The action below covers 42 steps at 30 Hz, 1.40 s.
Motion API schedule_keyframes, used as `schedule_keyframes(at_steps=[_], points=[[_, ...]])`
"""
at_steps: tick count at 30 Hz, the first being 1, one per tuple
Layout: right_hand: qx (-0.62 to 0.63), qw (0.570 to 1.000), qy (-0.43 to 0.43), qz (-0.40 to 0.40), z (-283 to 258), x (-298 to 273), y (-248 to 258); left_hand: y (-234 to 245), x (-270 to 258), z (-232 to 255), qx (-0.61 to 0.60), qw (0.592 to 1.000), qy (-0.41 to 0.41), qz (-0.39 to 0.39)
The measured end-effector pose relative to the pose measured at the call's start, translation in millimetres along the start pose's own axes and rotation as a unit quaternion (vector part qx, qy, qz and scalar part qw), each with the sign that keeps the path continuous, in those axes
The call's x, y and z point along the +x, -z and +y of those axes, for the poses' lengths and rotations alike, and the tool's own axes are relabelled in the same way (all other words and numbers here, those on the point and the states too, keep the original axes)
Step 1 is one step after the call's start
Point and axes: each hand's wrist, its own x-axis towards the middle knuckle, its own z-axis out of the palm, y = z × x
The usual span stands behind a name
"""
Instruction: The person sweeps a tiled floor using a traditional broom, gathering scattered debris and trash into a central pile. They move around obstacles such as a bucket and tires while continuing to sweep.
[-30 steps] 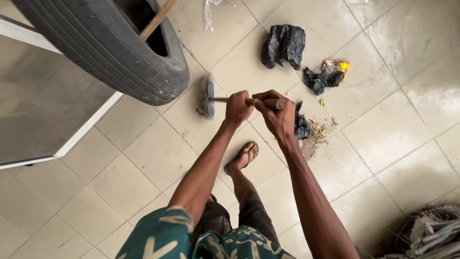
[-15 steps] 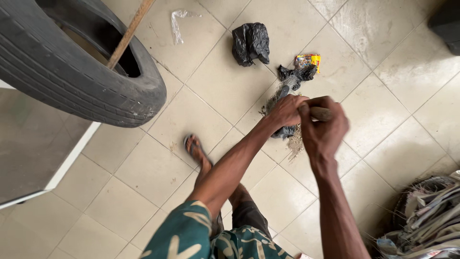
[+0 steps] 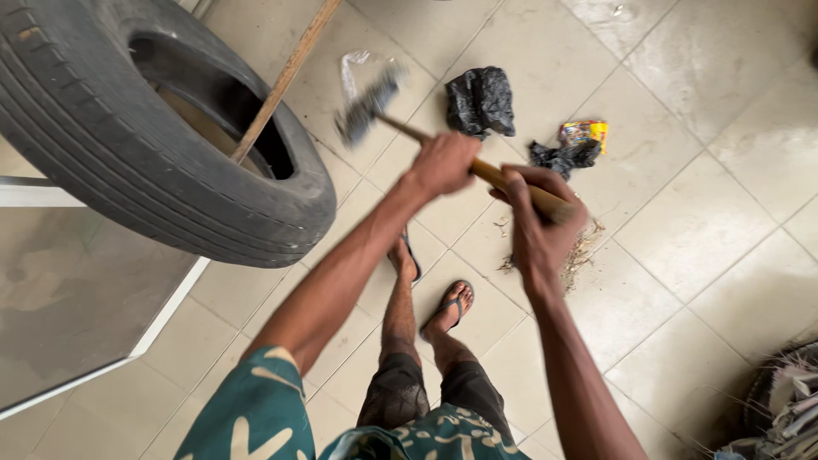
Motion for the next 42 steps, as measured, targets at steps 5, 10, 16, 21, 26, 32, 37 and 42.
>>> schedule_keyframes(at_steps=[5,10,16,21,26,32,37,42], points=[[0.038,0.999,-0.033,-0.013,82.1,30.9,-88.3,9.8,13.7,-112.8,0.075,0.995,0.014,0.061],[0.008,0.996,-0.09,-0.002,143.0,43.8,-156.2,-0.1,19.4,-197.5,0.107,0.99,0.091,-0.014],[0.006,0.998,-0.045,-0.045,165.1,62.6,-195.6,-14.5,8.3,-257.7,0.058,0.99,0.078,0.103],[-0.122,0.988,-0.079,-0.056,131.5,81.9,-162.5,-59.7,32.6,-238.5,-0.046,0.972,0.016,0.23],[-0.297,0.953,0.017,-0.063,61.6,78.8,-88.6,-99.3,66.6,-144.3,-0.149,0.948,-0.06,0.274],[-0.345,0.938,-0.034,0.022,-8.3,72.0,-34.2,-75.1,86.7,-21.2,-0.183,0.977,0.014,0.112],[-0.245,0.969,0.024,0.028,-6.5,59.0,-34.0,-26.7,69.2,-40.0,-0.09,0.988,-0.056,0.11],[-0.125,0.991,-0.053,0.004,65.3,52.1,-106.7,-15.2,39.7,-143.6,0.005,0.999,0.028,0.043]])
